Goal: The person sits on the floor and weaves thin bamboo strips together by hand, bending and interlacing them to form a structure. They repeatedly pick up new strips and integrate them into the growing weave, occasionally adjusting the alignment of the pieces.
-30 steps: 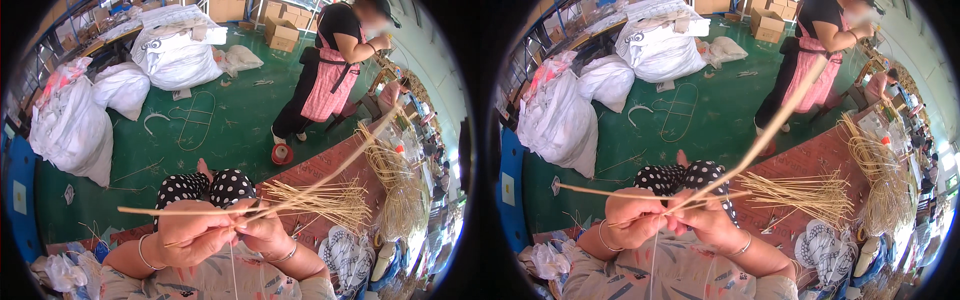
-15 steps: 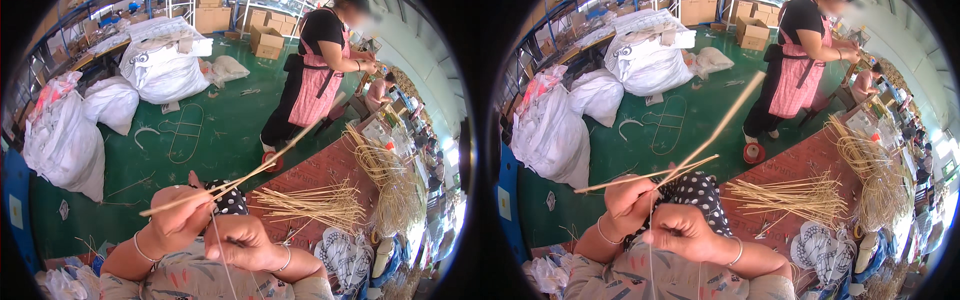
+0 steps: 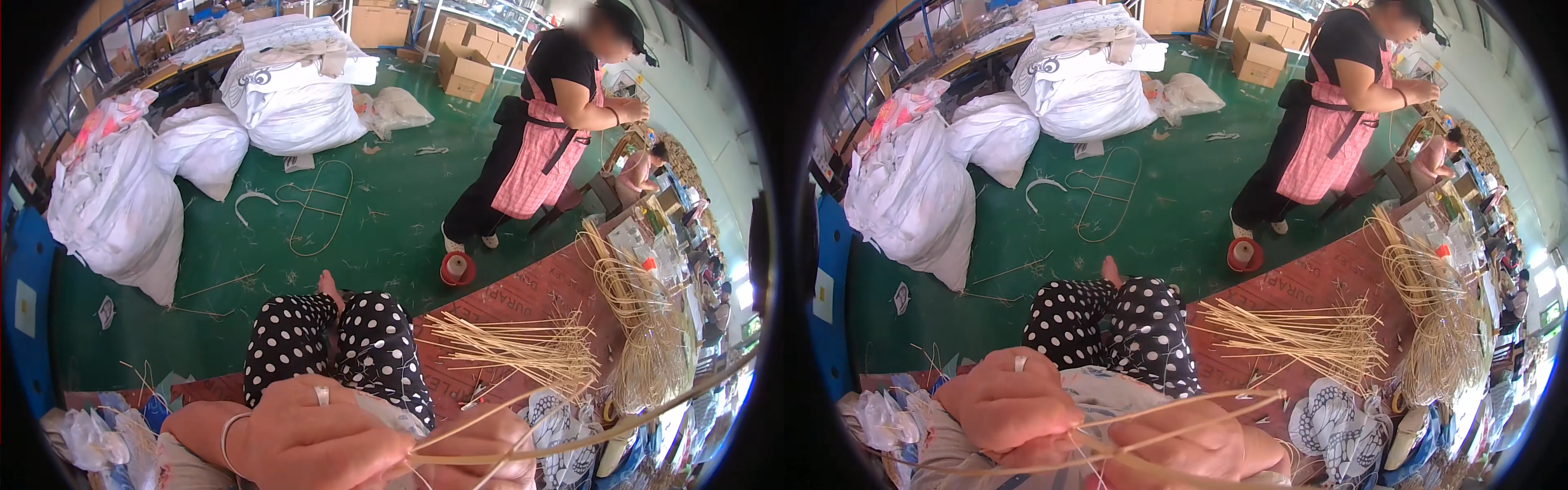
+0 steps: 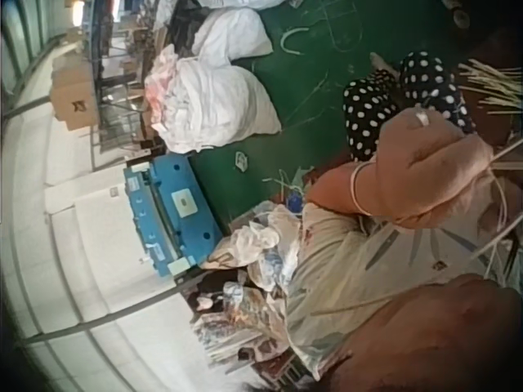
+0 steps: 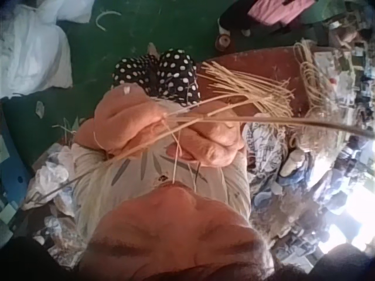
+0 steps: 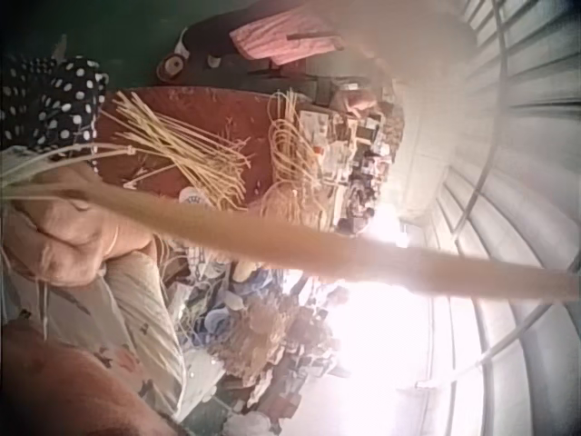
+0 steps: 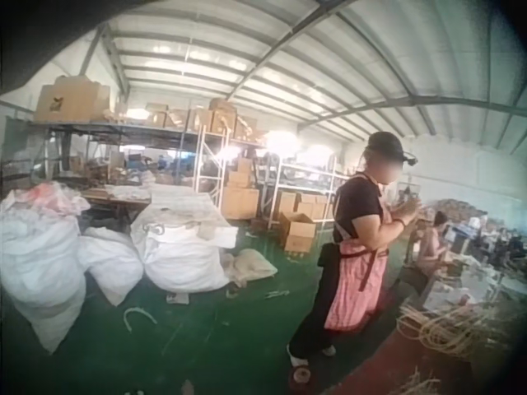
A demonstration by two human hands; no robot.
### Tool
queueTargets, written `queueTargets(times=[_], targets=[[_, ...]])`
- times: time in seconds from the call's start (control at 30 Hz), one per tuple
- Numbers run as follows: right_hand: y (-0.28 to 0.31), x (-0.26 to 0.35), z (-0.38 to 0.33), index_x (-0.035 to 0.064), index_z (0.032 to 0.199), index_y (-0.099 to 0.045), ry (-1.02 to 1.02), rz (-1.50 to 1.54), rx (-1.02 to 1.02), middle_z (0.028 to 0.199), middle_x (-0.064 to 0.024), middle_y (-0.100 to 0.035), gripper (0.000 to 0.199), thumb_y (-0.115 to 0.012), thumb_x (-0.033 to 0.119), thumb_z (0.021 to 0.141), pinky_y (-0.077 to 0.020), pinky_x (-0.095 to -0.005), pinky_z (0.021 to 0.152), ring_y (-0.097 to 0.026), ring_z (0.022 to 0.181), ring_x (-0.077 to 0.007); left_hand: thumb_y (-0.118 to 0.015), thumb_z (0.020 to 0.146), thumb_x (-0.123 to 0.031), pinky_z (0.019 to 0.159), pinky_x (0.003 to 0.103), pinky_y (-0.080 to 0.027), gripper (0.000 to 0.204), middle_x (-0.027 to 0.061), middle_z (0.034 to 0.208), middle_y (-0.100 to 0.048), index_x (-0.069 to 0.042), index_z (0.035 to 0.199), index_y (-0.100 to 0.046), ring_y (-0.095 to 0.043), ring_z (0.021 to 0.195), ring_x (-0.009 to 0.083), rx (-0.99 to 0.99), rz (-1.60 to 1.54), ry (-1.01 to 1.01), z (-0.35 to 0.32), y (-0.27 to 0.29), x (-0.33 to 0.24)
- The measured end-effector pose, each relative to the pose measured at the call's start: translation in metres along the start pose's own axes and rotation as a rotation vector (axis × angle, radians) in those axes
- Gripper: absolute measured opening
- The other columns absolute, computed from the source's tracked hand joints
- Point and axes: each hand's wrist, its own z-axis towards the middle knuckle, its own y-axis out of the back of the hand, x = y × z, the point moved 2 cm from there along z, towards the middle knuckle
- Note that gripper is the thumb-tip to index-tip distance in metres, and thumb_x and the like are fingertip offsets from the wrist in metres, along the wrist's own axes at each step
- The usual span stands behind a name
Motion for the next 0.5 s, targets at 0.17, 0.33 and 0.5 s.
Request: queueTargets(times=[0.17, 0.33, 0.5], targets=[[0.009, -0.001, 0.007, 0.0007, 0.092, -0.06, -0.178, -0.288, 0.332, 0.068, -0.0098, -0.058, 0.025, -0.063, 0.016, 0.072, -0.0434, -0.0301, 0.053, -0.057, 0.065, -0.0209, -0.065, 0.065, -0.002, 0.037, 0.025, -0.037, 0.02, 0.0086, 0.063, -0.059, 0.002, 0.083, -0.056, -0.049, 0.042, 0.0139, -0.003, -0.012, 0.023, -0.003, -0.001, -0.003], [-0.003, -0.035, -0.01, 0.0057, 0.085, -0.059, -0.186, -0.103, 0.02, 0.068, -0.0081, -0.057, 0.025, -0.066, 0.003, 0.061, -0.0429, -0.0309, 0.049, -0.056, 0.058, -0.0228, -0.064, 0.068, -0.003, 0.037, 0.026, -0.035, 0.017, 0.0069, 0.059, -0.055, 0.0, 0.083, -0.057, -0.048, 0.041, 0.0169, -0.08, 0.221, 0.025, -0.014, -0.01, 0.019], [-0.018, -0.081, -0.044, 0.0037, 0.085, -0.059, -0.373, 0.065, -0.165, 0.074, -0.0082, -0.06, 0.02, -0.061, -0.01, 0.07, -0.043, -0.0254, 0.055, -0.057, 0.061, -0.0181, -0.059, 0.071, 0.002, 0.038, 0.028, -0.033, 0.009, 0.0057, 0.055, -0.05, -0.001, 0.079, -0.055, -0.045, 0.04, 0.0185, -0.112, 0.284, 0.122, -0.028, -0.019, 0.055]])
